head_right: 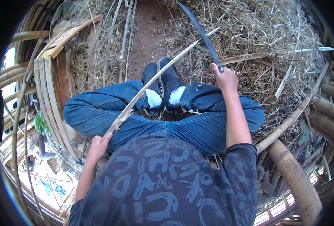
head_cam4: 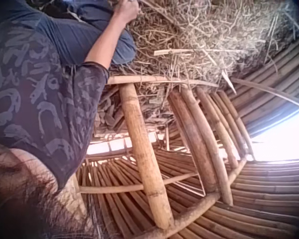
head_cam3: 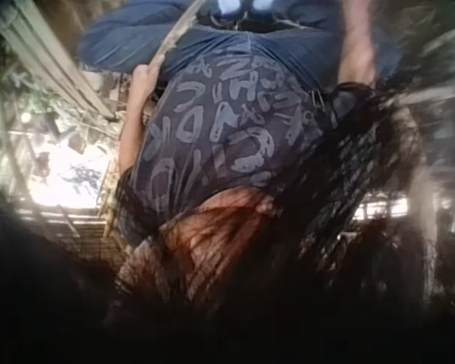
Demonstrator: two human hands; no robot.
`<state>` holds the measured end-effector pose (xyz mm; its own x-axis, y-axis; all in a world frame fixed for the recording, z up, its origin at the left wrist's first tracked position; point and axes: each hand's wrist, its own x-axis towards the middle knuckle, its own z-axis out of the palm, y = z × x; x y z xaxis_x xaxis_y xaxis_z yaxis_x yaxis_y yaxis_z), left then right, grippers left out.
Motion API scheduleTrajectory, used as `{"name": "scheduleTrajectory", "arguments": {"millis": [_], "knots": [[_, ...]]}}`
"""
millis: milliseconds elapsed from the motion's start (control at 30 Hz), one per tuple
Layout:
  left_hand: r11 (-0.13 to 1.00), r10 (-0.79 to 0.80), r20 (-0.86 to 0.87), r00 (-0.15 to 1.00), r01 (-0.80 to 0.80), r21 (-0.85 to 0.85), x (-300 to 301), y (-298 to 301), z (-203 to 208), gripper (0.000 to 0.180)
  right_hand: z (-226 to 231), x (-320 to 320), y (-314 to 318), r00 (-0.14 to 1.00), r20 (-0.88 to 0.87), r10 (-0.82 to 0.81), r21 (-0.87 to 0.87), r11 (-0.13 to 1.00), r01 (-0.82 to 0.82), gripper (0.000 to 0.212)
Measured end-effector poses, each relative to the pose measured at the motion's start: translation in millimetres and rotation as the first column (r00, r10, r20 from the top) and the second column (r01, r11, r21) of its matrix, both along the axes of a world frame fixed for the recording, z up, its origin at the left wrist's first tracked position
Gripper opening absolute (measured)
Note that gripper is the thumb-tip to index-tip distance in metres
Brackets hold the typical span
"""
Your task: The person whittles and shaves a wooden stick using a machete while sitting on a floor covered in straw.
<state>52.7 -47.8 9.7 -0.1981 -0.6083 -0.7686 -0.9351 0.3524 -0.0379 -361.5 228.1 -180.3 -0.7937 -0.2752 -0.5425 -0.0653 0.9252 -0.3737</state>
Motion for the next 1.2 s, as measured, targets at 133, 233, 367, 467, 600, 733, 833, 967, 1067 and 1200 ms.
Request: {"name": "scheduleTrajectory", "arguments": {"millis": [133, 233, 367, 467, 600, 733, 833, 967, 1067, 1200], "knots": [[0.999, 0.021, 0.017, 1.000, -0.021, 0.028, -4.4, -0.1, 3.9, 0.077, 25.9, 71.0, -66.6, 0.991, 0.043, 0.123, -0.264, 0.959, -0.108, 0.065], [0.998, 0.033, 0.011, 0.999, -0.034, 0.053, 3.7, -4.2, -3.2, 0.076, 22.1, 126.2, -107.5, 0.892, -0.121, 0.437, -0.282, 0.846, -0.453, 0.068], [0.998, 0.033, -0.028, 0.999, -0.031, 0.051, 2.9, -0.5, 0.7, 0.076, 22.6, 98.5, -95.8, 0.820, -0.122, 0.560, -0.164, 0.803, -0.573, 0.067], [0.997, 0.041, -0.018, 0.999, -0.040, 0.063, 1.6, -1.8, 2.1, 0.076, -3.6, 37.7, -39.4, 0.977, -0.035, 0.212, -0.049, 0.976, -0.214, 0.062], [0.999, -0.026, -0.028, 0.999, 0.027, 0.031, 2.5, -4.0, -3.0, 0.076, -14.0, -8.3, 6.7, 1.000, 0.010, -0.021, -0.045, 0.999, 0.021, 0.066], [1.000, 0.018, -0.007, 1.000, -0.018, 0.021, -4.3, 0.9, 3.1, 0.076, 9.9, 54.9, -57.0, 0.988, 0.153, -0.004, -0.174, 0.984, 0.031, 0.072], [1.000, -0.003, 0.009, 1.000, 0.002, 0.030, -0.6, -1.3, -1.1, 0.075, 25.1, 115.2, -97.7, 0.952, 0.036, 0.304, -0.302, 0.912, -0.279, 0.068], [1.000, -0.014, -0.030, 0.999, 0.014, 0.013, -2.5, 2.8, 3.3, 0.075, 30.4, 99.7, -102.0, 0.834, -0.055, 0.549, -0.123, 0.825, -0.551, 0.072], [0.999, 0.034, 0.059, 0.998, -0.036, 0.038, -7.9, 0.6, 4.7, 0.074, 12.4, 51.8, -60.8, 0.964, 0.022, 0.264, -0.078, 0.962, -0.261, 0.069], [0.999, -0.045, -0.001, 0.999, 0.045, -0.005, -6.6, 0.4, 2.6, 0.074, 8.6, -1.3, -10.7, 0.999, 0.030, 0.027, 0.015, 0.999, -0.028, 0.072]]}}
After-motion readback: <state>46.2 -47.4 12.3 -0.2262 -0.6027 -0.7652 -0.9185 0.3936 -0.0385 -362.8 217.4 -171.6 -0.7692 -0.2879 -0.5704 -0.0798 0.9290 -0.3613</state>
